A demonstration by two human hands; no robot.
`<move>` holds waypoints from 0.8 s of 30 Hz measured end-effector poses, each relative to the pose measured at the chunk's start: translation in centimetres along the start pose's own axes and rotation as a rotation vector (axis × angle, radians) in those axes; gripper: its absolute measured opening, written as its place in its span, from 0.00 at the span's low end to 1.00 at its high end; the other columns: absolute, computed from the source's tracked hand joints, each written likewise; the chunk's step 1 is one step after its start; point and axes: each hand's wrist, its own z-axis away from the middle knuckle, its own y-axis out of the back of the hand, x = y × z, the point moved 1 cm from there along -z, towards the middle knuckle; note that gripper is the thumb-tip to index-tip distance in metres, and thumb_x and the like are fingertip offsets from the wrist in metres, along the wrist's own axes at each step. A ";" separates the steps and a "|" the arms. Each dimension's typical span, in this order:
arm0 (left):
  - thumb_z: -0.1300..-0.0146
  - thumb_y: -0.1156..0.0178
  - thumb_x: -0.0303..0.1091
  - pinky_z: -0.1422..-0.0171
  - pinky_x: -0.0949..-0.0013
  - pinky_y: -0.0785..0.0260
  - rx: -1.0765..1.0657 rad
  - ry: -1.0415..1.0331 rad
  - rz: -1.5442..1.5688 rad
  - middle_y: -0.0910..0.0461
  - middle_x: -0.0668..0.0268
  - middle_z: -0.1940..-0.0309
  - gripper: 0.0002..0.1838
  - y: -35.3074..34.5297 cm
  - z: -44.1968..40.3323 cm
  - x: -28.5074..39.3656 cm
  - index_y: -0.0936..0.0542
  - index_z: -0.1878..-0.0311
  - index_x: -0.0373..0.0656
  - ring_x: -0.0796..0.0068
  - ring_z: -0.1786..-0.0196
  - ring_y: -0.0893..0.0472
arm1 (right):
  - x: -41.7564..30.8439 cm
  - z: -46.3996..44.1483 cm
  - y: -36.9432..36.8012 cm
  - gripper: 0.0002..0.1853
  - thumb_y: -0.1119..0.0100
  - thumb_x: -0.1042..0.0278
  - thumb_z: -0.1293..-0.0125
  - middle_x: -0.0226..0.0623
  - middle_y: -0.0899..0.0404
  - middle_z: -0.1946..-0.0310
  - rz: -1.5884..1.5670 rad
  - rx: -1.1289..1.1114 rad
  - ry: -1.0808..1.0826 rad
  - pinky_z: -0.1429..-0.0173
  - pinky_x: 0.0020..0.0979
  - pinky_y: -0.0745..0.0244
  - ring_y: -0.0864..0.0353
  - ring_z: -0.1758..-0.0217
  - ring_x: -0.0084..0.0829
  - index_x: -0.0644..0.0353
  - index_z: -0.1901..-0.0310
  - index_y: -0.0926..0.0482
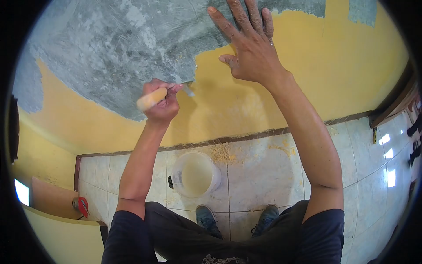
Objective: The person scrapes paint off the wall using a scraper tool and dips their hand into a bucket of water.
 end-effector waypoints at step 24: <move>0.47 0.30 0.16 0.70 0.74 0.22 0.119 0.117 0.080 0.21 0.66 0.74 0.12 -0.8 -0.5 -0.2 0.25 0.68 0.38 0.75 0.72 0.14 | 0.2 0.0 0.0 0.55 0.30 0.58 0.47 0.54 0.73 0.19 -0.004 -0.006 -0.013 0.22 0.61 0.80 0.79 0.17 0.61 0.48 0.20 0.52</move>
